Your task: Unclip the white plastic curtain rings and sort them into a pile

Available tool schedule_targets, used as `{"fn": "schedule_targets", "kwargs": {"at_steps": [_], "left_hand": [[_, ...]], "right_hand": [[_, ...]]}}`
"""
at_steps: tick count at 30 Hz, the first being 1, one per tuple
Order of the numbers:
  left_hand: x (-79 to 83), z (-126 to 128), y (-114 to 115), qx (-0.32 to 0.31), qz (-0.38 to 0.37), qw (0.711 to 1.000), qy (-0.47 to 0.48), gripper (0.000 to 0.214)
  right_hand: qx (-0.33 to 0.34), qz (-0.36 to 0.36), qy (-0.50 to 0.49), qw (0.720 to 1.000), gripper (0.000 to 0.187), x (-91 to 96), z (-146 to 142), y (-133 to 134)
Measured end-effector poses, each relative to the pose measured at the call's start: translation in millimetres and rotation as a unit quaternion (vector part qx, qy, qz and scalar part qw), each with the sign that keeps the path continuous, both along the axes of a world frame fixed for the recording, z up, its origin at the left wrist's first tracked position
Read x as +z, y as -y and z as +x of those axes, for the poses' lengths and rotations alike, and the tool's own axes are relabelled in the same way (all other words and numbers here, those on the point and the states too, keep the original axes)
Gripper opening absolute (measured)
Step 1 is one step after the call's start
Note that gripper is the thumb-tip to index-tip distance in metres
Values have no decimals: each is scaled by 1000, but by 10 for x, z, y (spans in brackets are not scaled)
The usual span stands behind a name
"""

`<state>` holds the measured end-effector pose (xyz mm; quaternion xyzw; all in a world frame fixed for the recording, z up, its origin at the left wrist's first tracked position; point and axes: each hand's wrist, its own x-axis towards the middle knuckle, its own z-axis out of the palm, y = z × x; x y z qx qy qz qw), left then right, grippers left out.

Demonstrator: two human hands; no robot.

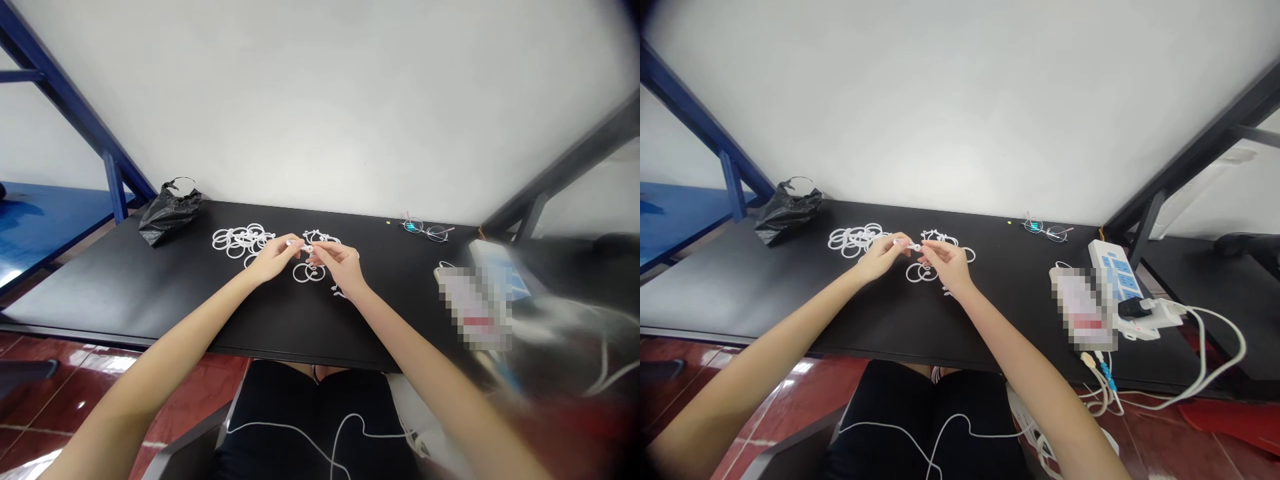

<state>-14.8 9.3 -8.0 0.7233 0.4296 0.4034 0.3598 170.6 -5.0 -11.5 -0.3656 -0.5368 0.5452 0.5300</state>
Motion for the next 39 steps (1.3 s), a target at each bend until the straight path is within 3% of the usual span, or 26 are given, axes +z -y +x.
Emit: {"fn": "schedule_targets", "kwargs": {"at_steps": [4,6,9,13,21,32,35,39], "left_hand": [[92,-140,-36,129,99,976,-144,43],[110,-261,-82,213,145,940,-224,45],[85,-446,-152,296,140,887,-324,49],[11,-573,-193,316,111,844,-420,51],[-21,-529,-182,303,49,804,-510,56],[-78,-556,-203,305,79,816,-484,51],[-63,-522,-212,279,129,853,-423,43],[-8,-370,-162,128,197,920,-314,30]], "right_hand": [[-29,-29,-2,999,35,1,5,-20],[-46,-35,-5,998,33,6,13,-27],[-60,-45,-10,997,31,7,24,-35],[-55,-46,-5,997,30,-2,28,-37],[-52,-56,1,997,23,21,20,-22],[-53,-58,9,997,22,32,22,-25],[-53,-55,10,997,21,18,21,-32],[-55,-40,22,997,21,-31,29,-58]]}}
